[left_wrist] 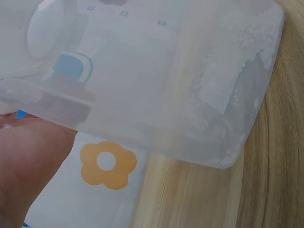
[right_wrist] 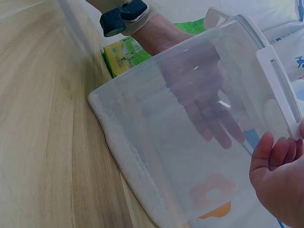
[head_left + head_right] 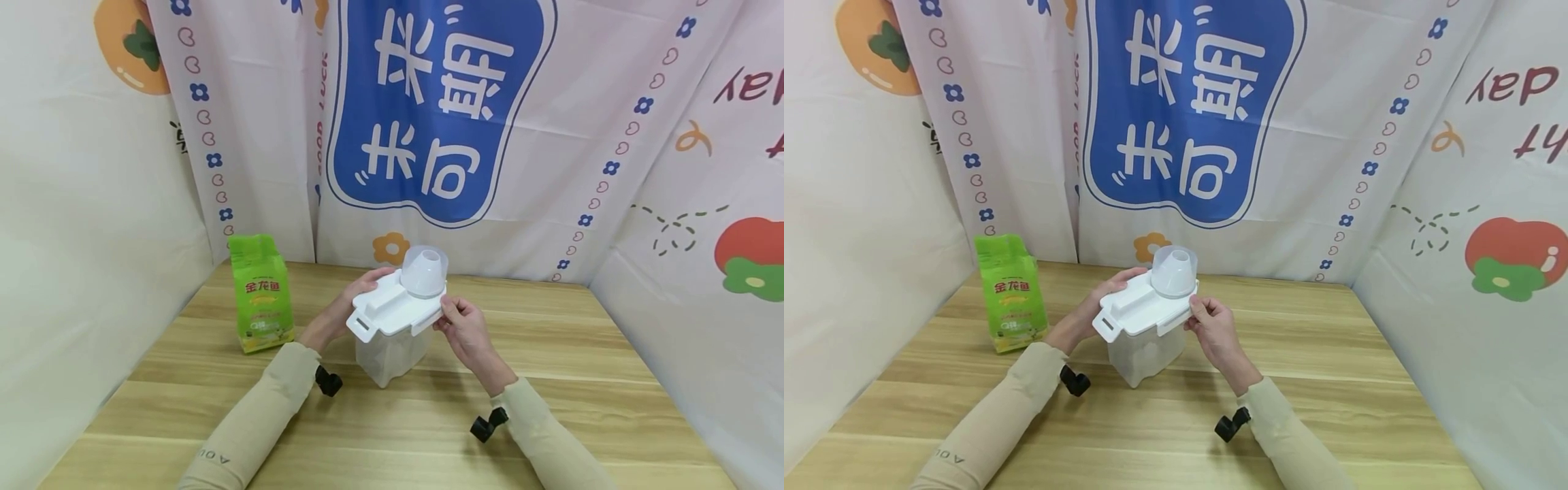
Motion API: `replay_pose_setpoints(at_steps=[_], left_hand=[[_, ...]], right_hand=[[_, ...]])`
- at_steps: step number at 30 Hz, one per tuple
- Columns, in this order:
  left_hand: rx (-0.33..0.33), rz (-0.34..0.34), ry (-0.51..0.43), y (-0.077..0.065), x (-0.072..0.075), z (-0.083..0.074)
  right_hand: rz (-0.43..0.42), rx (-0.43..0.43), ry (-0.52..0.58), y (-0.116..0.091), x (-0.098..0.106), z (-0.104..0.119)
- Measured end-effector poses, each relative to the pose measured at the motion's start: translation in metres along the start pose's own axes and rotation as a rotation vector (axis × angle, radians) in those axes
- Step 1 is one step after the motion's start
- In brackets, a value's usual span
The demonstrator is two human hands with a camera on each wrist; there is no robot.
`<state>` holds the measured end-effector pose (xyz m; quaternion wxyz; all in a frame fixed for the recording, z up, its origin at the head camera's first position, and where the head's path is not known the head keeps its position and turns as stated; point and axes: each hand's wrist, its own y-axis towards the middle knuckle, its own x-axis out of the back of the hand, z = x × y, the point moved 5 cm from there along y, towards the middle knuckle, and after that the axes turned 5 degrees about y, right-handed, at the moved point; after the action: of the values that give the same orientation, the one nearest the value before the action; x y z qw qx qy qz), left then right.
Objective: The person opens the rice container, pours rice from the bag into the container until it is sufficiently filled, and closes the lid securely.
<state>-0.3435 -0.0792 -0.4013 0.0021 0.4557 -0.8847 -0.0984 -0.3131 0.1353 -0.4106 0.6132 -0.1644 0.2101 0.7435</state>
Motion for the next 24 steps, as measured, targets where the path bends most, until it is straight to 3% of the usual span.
replay_pose_setpoints(at_steps=[8,19,24], left_hand=[[0.003,0.016,0.005,-0.0009,-0.0021,-0.001],[0.016,0.014,0.006,-0.0013,-0.0015,0.0002],[0.019,0.001,0.027,-0.0001,0.0004,-0.0003]], right_hand=[[0.039,-0.028,-0.019,-0.0018,0.0011,0.0008],[0.157,-0.086,-0.03,-0.0003,0.0029,0.0042],[0.155,-0.099,-0.038,-0.0002,-0.0001,0.0081]])
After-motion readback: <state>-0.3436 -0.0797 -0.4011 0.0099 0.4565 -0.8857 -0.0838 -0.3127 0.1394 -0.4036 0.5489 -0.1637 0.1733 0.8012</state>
